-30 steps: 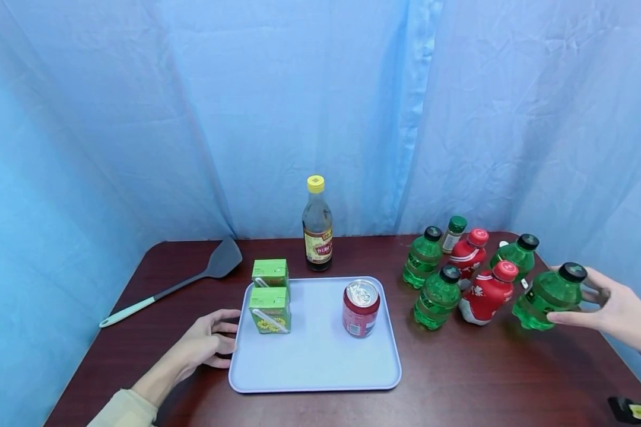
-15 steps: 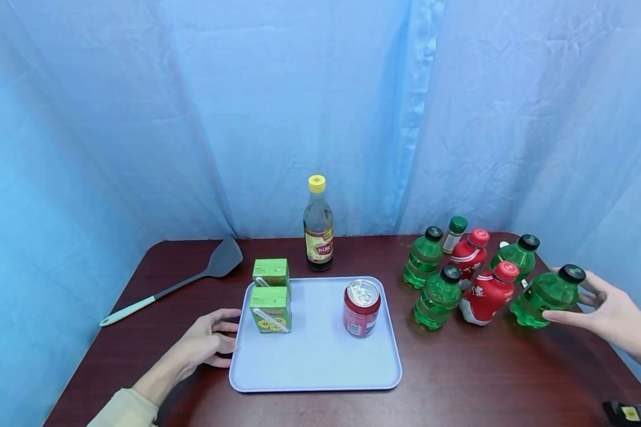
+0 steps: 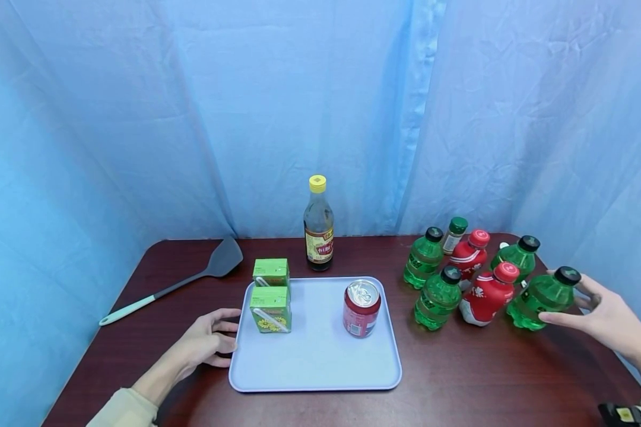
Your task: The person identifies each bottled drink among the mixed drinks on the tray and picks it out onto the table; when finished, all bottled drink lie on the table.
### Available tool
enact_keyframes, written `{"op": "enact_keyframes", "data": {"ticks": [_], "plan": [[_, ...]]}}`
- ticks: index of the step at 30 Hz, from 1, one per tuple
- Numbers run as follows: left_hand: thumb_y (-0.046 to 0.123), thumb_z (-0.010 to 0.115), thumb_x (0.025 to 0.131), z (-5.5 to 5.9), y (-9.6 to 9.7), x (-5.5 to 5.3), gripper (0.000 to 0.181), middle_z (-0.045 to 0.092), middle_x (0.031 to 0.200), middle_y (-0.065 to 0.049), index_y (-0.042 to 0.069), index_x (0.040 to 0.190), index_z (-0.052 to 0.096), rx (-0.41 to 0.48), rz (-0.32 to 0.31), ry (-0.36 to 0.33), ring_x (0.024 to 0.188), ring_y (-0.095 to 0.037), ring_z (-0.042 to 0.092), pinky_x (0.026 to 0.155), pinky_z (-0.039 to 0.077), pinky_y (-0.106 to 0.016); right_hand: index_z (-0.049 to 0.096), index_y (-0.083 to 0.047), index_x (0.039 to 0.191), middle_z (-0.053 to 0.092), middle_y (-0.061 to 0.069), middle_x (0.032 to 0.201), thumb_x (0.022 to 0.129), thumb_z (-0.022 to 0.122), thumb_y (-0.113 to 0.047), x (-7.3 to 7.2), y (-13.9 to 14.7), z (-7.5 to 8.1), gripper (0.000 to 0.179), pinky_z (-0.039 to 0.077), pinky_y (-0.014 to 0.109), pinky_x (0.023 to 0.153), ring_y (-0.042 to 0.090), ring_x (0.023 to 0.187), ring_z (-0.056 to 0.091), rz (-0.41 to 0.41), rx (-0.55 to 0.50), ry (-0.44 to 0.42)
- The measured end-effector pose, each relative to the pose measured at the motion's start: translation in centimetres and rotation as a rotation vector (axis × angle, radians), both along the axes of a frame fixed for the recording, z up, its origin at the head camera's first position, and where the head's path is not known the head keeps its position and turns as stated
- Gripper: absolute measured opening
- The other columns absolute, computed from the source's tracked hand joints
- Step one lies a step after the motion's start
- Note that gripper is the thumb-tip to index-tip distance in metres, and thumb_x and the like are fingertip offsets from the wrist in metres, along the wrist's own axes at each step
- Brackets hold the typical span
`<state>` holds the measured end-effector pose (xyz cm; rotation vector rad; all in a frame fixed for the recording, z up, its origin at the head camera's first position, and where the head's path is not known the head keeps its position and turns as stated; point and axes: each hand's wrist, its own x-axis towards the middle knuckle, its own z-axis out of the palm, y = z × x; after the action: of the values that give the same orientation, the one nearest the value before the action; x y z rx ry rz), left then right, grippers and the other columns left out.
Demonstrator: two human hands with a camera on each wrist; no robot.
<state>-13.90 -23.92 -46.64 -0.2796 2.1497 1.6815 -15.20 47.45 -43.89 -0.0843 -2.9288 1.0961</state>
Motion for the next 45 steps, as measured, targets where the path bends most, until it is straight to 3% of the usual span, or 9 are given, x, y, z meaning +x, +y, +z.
{"op": "enact_keyframes", "data": {"ticks": [4, 8, 11, 36, 38, 39, 43, 44, 45], "plan": [[-0.014, 0.065, 0.081, 0.0, -0.1, -0.1, 0.074, 0.057, 0.127, -0.022, 0.003, 0.149, 0.044, 0.005, 0.002, -0.011, 0.090, -0.029, 0.068, 0.067, 0.059, -0.051, 0.020, -0.032, 0.163, 0.014, 0.018, 0.167, 0.091, 0.077, -0.036, -0.1, 0.2, -0.4, 0.093, 0.056, 0.059, 0.077, 0.061, 0.131, 0.037, 0.017, -0.020, 0.018], [-0.014, 0.065, 0.081, 0.1, -0.2, -0.2, 0.074, 0.058, 0.128, -0.022, 0.003, 0.150, 0.043, 0.012, 0.001, -0.016, 0.090, -0.029, 0.068, 0.067, 0.059, -0.050, 0.022, -0.035, 0.162, 0.029, -0.004, 0.160, 0.092, 0.077, -0.029, -0.2, 0.5, -0.8, 0.089, 0.055, 0.025, 0.071, 0.004, 0.127, 0.051, 0.056, -0.066, 0.052], [-0.014, 0.064, 0.081, 0.2, -0.2, -0.2, 0.074, 0.058, 0.128, -0.022, 0.003, 0.150, 0.043, 0.015, -0.003, -0.016, 0.090, -0.029, 0.067, 0.067, 0.059, -0.050, 0.024, -0.034, 0.162, 0.038, -0.010, 0.149, 0.092, 0.078, -0.023, -0.1, 0.6, -1.1, 0.089, 0.052, 0.019, 0.070, -0.022, 0.107, 0.045, 0.082, -0.104, 0.080], [-0.011, 0.066, 0.084, 0.3, -0.6, -0.4, 0.072, 0.056, 0.129, -0.023, 0.002, 0.150, 0.042, -0.023, -0.037, -0.020, 0.092, -0.028, 0.067, 0.069, 0.060, -0.050, 0.022, -0.032, 0.162, 0.038, -0.014, 0.145, 0.094, 0.075, -0.018, 0.3, -0.4, -0.6, 0.087, 0.056, 0.024, 0.070, -0.017, 0.105, 0.053, 0.117, -0.122, 0.086], [-0.011, 0.066, 0.084, 0.4, -0.7, -0.5, 0.071, 0.056, 0.128, -0.022, 0.003, 0.150, 0.043, -0.041, -0.035, -0.023, 0.092, -0.028, 0.067, 0.070, 0.060, -0.049, 0.016, -0.036, 0.163, 0.028, -0.009, 0.158, 0.095, 0.073, -0.021, 0.4, -0.7, -0.2, 0.090, 0.057, 0.029, 0.078, 0.004, 0.127, 0.054, 0.103, -0.111, 0.082], [-0.010, 0.066, 0.084, 0.4, -0.7, -0.5, 0.071, 0.056, 0.128, -0.023, 0.002, 0.150, 0.042, -0.047, -0.044, -0.020, 0.092, -0.028, 0.067, 0.070, 0.060, -0.049, 0.013, -0.038, 0.163, 0.021, -0.008, 0.163, 0.096, 0.072, -0.022, 0.4, -0.9, 0.1, 0.091, 0.056, 0.024, 0.078, 0.015, 0.136, 0.049, 0.087, -0.103, 0.095], [-0.007, 0.067, 0.087, 0.9, -0.6, -0.4, 0.068, 0.056, 0.126, -0.021, 0.003, 0.150, 0.043, -0.080, -0.081, -0.007, 0.094, -0.027, 0.067, 0.073, 0.060, -0.048, 0.008, -0.038, 0.163, 0.010, -0.005, 0.169, 0.099, 0.068, -0.018, 1.0, -2.2, 1.7, 0.090, 0.043, 0.010, 0.094, 0.024, 0.153, 0.020, 0.012, -0.075, 0.275], [-0.006, 0.067, 0.088, 1.2, -0.6, -0.4, 0.066, 0.057, 0.126, -0.020, 0.003, 0.150, 0.044, -0.098, -0.095, 0.010, 0.095, -0.028, 0.067, 0.073, 0.060, -0.048, 0.012, -0.035, 0.163, 0.014, -0.005, 0.168, 0.099, 0.067, -0.015, 1.2, -2.7, 2.3, 0.088, 0.036, 0.001, 0.090, 0.014, 0.151, 0.021, -0.004, -0.063, 0.345], [-0.003, 0.067, 0.090, 1.4, -0.6, -0.3, 0.064, 0.058, 0.126, -0.020, 0.002, 0.149, 0.044, -0.133, -0.124, 0.046, 0.098, -0.028, 0.067, 0.074, 0.059, -0.047, 0.016, -0.032, 0.163, 0.019, -0.005, 0.167, 0.099, 0.066, -0.011, 1.3, -3.4, 2.9, 0.084, 0.031, 0.002, 0.098, 0.005, 0.149, 0.021, -0.014, -0.058, 0.422]]}}
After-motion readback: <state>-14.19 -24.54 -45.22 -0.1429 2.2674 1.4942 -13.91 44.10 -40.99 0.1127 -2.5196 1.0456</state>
